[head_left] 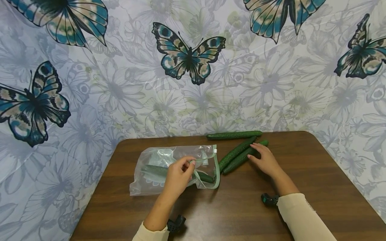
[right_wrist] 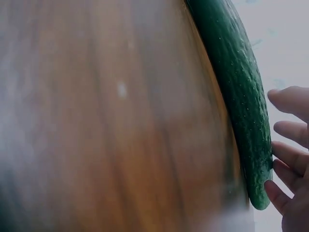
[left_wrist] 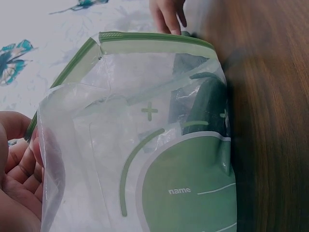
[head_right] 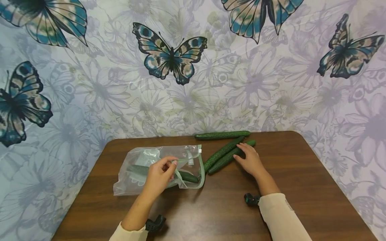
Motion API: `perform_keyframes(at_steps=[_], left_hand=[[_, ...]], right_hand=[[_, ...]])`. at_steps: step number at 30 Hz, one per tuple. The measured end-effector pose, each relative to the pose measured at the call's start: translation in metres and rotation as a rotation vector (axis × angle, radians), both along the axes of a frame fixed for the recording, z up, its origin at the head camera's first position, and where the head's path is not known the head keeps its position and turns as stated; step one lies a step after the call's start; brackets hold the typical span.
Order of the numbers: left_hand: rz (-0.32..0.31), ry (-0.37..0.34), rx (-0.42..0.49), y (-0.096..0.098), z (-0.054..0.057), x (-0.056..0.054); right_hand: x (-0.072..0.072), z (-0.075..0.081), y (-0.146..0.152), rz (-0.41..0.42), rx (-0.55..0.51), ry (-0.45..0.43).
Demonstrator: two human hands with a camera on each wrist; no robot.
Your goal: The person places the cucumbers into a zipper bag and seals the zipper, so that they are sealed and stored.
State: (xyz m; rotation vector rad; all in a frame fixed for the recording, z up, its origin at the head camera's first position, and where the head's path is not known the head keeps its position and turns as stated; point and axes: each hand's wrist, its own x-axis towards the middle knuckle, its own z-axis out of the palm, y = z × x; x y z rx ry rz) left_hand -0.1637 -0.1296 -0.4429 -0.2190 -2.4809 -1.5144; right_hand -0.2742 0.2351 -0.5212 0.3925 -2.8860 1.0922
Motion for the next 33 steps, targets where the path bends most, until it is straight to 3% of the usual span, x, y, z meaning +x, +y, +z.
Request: perform_keyframes(at_steps=[8, 17, 33], left_hand=[[-0.003, 0.001, 0.003, 0.0, 0.001, 0.0], [-0.002, -0.002, 0.004, 0.0, 0.002, 0.001], [0.004, 0.002, 0.005, 0.0, 0.002, 0.0]], right_hand=[[0.003, 0.001, 0.007, -0.009, 0.036, 0.098], [-0.002, 0.003, 0.022, 0.024, 0.051, 0.03], [0.009, 0.006, 0.038, 0.001, 0.199, 0.06]])
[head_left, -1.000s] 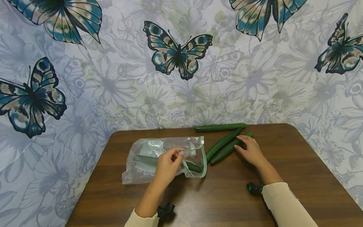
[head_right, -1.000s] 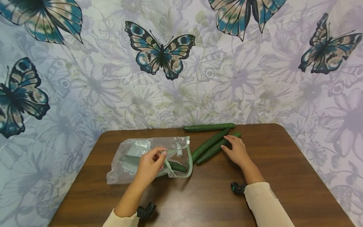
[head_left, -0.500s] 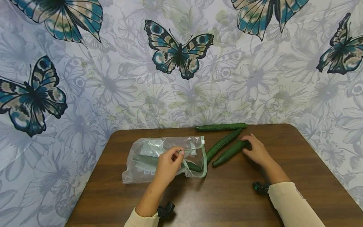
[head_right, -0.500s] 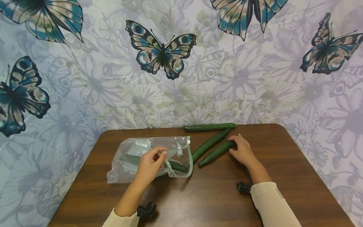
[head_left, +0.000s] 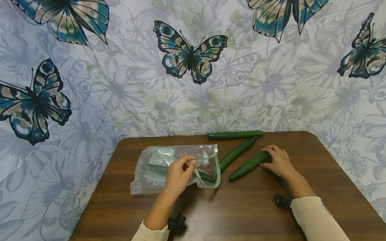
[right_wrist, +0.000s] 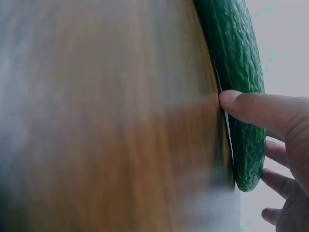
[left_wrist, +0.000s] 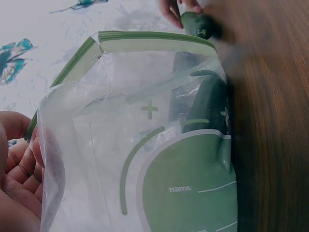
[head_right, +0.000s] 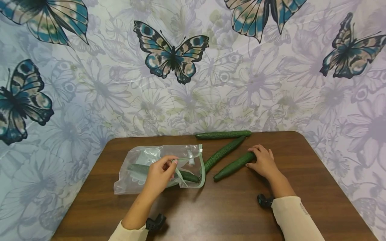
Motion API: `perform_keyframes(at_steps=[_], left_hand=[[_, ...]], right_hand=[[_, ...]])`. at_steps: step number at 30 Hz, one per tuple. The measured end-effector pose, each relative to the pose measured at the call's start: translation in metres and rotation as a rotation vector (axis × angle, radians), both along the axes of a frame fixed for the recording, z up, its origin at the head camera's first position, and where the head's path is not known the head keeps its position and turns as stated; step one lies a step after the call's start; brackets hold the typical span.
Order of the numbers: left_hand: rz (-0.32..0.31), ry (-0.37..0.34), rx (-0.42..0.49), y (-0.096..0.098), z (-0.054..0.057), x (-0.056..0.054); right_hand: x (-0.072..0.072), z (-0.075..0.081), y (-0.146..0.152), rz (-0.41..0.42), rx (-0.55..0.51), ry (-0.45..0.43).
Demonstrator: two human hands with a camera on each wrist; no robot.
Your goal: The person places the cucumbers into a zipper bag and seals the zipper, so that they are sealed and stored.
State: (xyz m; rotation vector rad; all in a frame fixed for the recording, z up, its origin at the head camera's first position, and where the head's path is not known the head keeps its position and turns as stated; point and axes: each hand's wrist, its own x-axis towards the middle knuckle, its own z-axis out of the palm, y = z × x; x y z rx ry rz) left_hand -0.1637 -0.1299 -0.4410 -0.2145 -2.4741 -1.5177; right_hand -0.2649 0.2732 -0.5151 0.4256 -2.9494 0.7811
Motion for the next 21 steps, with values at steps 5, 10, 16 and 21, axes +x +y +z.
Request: perform_keyframes(at_steps=[5, 10, 16, 21], left_hand=[[0.006, 0.0, 0.001, -0.001, 0.0, 0.0], [0.003, 0.004, -0.001, -0.001, 0.0, 0.0], [0.007, 0.013, -0.001, 0.0, 0.001, 0.001], [0.008, 0.006, -0.002, 0.0, 0.001, 0.001]], right_hand=[[0.006, 0.0, 0.004, 0.01, 0.04, 0.011], [0.015, 0.0, 0.01, 0.02, 0.046, -0.015], [0.029, 0.001, 0.021, 0.028, 0.026, -0.038], [0.042, 0.003, 0.029, 0.06, 0.027, -0.038]])
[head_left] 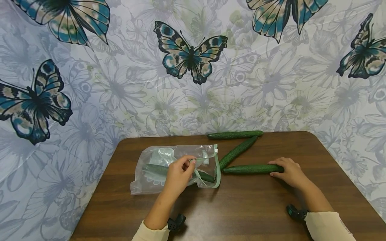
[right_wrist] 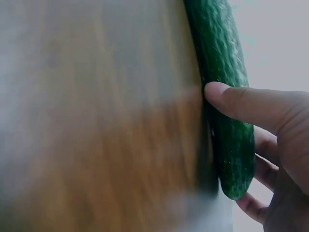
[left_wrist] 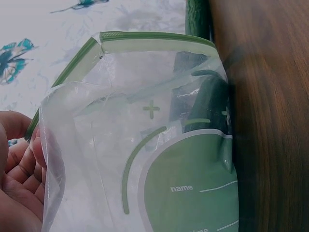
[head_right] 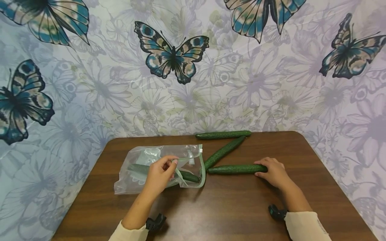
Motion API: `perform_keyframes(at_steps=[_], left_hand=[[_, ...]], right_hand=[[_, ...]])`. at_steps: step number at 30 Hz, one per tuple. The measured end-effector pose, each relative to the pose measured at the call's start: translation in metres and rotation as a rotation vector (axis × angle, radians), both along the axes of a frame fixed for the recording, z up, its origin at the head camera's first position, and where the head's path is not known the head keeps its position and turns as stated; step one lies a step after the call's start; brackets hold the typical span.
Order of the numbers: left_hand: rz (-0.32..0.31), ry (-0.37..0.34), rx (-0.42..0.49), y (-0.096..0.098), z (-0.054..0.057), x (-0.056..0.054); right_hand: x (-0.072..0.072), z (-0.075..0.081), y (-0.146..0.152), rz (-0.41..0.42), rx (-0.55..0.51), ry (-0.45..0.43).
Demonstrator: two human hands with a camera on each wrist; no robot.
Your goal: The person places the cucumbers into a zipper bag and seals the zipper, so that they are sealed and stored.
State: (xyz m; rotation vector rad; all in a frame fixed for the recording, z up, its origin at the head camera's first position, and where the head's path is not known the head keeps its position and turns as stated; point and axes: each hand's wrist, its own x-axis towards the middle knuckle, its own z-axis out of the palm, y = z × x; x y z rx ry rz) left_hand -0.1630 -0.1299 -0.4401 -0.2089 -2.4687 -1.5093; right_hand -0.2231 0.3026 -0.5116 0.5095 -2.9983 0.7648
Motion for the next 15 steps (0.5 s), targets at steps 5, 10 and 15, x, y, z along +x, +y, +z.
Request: perform_keyframes(at_steps=[5, 10, 15], left_hand=[[-0.006, -0.002, -0.001, 0.0, -0.001, -0.001], [-0.013, 0.002, -0.007, 0.0, 0.0, 0.0], [-0.017, 0.004, -0.019, 0.0, -0.001, 0.0]], right_hand=[[0.013, 0.004, 0.006, 0.037, -0.031, -0.044], [0.023, 0.002, 0.013, 0.052, -0.123, -0.18], [0.033, -0.001, 0.02, 0.036, -0.183, -0.245]])
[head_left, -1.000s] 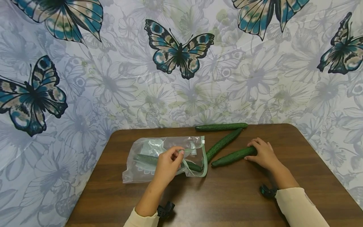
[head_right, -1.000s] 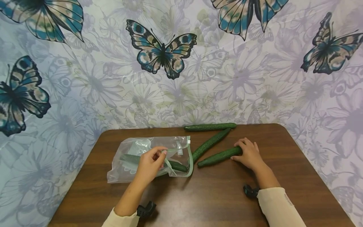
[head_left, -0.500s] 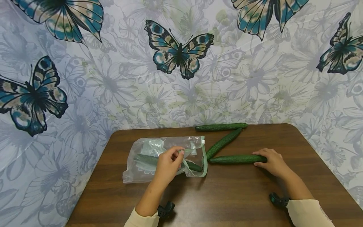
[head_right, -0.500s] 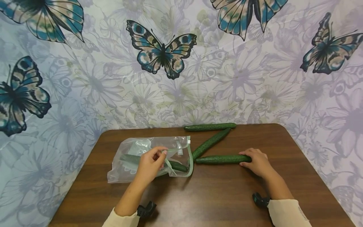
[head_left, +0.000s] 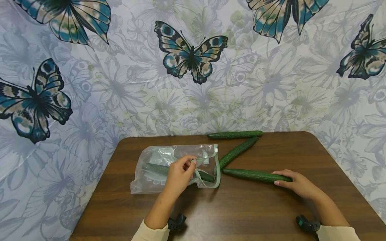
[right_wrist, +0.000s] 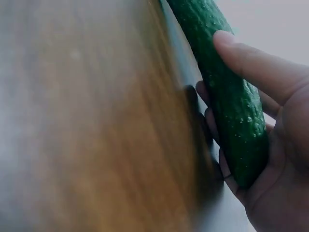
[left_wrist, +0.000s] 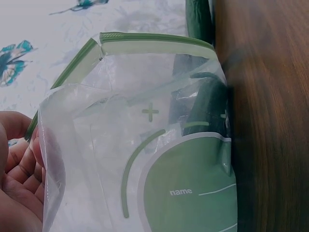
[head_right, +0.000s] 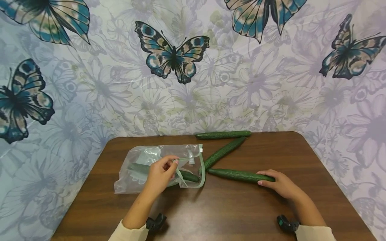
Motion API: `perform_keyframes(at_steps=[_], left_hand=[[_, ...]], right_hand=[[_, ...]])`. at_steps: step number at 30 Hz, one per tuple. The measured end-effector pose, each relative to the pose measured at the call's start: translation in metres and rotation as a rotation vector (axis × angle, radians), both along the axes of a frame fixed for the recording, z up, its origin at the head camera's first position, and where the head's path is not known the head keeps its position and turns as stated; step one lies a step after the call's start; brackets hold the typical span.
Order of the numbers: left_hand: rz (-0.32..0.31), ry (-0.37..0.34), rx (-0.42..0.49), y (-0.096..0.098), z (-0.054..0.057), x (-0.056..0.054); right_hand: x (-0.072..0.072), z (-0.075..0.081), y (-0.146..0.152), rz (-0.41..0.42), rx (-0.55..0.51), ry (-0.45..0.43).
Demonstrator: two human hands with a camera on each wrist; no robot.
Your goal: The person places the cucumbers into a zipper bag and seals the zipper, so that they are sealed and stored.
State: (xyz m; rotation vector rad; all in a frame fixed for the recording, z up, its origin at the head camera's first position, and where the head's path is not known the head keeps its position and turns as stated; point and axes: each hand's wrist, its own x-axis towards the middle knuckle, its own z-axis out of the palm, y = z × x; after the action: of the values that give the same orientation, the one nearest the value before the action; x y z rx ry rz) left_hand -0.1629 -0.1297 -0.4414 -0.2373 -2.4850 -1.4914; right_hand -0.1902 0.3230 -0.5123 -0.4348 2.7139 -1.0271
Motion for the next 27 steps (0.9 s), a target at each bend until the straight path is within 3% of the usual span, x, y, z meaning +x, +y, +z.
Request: perform_keyframes(at_steps=[9, 20, 27], left_hand=[[0.001, -0.008, 0.012, 0.0, 0.002, 0.0], [0.004, -0.012, -0.003, 0.001, 0.0, 0.001], [-0.001, -0.001, 0.0, 0.002, 0.0, 0.001]], right_hand=[[0.011, 0.0, 0.002, -0.018, -0.051, -0.011], [0.028, 0.003, -0.017, 0.009, -0.129, -0.014], [0.032, 0.005, -0.031, 0.043, -0.129, 0.046]])
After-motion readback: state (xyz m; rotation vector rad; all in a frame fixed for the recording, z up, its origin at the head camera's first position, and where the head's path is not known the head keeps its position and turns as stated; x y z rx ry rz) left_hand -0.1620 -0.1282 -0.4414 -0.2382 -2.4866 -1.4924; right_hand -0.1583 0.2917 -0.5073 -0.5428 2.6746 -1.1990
